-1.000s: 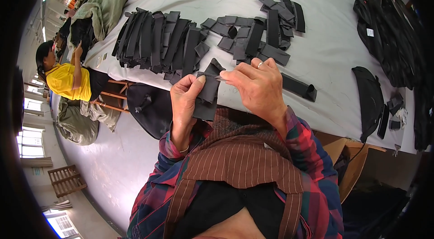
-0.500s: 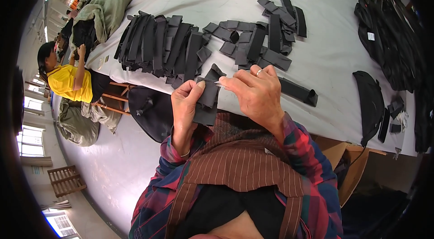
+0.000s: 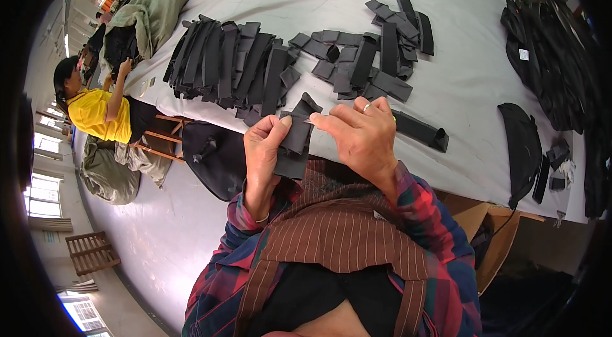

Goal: The worker is trimming excess threads and small fabric sections from manufactured black straps using a pair of scissors.

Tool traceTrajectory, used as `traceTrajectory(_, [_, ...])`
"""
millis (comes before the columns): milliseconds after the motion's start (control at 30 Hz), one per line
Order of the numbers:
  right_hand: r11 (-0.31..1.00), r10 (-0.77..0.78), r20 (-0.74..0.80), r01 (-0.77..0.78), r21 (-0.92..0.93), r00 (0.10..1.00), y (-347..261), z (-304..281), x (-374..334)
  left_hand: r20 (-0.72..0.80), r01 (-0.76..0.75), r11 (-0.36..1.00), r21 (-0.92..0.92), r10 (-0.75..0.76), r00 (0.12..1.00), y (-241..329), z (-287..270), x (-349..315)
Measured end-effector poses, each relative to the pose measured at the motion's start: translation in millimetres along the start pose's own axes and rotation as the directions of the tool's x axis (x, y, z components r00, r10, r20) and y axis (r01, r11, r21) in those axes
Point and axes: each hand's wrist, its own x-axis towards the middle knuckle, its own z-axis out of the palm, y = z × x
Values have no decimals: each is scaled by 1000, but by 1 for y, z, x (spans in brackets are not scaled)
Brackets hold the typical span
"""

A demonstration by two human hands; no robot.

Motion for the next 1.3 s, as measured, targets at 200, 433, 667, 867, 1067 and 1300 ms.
traceTrajectory(200, [969,154,7,-153,194,988,1,5,0,15,13,1000,14,-13,1000,1,0,-2])
traceTrajectory(433, [991,79,23,-81,109,997,-7,2,9,36,8,1000,27,-9,999,1,1,-4])
traceTrajectory(667, [999,9,1,-9,-33,1000,-7,9,7,53,17,999,36,-19,998,1,0,-4])
traceTrajectory(867, [1000,27,29,-27,-10,999,-9,9,8,60,18,999,33,-20,998,-1,-3,-3])
traceTrajectory(1067, [629,459,122,-418,655,880,-3,4,0,139,-136,990,-48,141,980,9,5,-3])
traceTrajectory(1300, [693,342,251,-424,583,905,-6,-7,-6,206,-285,958,-43,287,935,-5,-9,9])
